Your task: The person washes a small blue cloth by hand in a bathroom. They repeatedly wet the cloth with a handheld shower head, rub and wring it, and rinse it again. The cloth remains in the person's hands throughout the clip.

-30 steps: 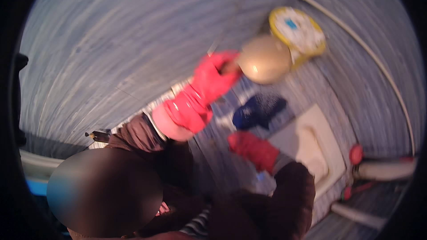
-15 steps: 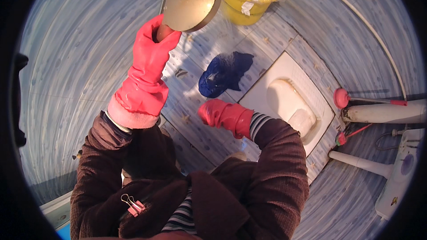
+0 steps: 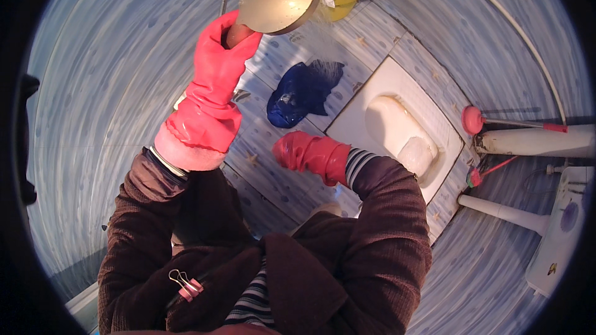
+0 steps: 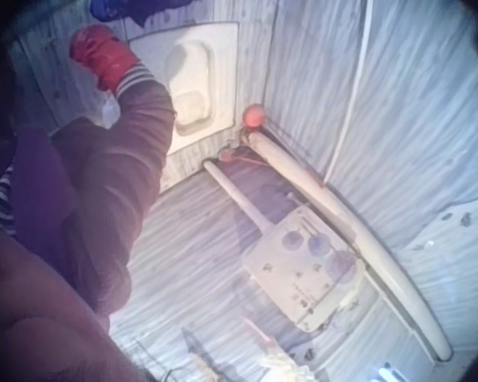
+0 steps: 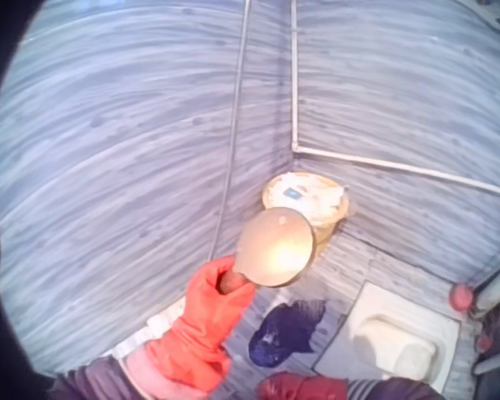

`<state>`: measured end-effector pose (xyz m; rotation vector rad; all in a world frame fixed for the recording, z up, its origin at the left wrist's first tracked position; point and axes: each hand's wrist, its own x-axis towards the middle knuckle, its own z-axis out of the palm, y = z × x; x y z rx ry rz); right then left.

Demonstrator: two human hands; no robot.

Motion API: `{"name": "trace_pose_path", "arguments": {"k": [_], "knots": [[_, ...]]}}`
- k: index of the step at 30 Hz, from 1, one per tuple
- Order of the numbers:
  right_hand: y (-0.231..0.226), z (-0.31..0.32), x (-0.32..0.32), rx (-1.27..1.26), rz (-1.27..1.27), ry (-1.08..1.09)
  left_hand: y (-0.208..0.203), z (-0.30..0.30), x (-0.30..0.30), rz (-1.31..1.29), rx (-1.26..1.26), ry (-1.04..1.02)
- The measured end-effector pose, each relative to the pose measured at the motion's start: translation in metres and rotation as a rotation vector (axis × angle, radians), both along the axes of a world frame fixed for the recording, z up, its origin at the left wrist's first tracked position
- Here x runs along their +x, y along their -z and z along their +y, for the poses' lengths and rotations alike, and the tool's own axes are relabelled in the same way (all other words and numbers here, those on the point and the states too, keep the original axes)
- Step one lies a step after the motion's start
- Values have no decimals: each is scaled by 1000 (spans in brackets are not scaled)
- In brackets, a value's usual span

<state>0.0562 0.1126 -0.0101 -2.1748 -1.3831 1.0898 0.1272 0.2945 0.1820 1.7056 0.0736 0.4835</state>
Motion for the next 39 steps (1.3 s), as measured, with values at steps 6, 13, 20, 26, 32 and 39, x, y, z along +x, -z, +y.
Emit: {"name": "trace_pose_path", "arguments": {"k": [6,13,20,26,32,39], "knots": [[6,-4,0,-48,114,64,0,2,-2,8,-12,-13],[21,3,-1,31,11,4,-5,6,-4,30,38,-33],[26,1,-2,-11,25,32,-1,3,-1,-1,-33,-41],[16,1,-2,6,23,13,-5,1,-4,-28,-24,-32],[13,1,0,9,14,12,-8,-1,-5,-37,-37,-21],[14,5,0,-20,-29,-36,-13,-2,-6,-23,-56,-13]]}}
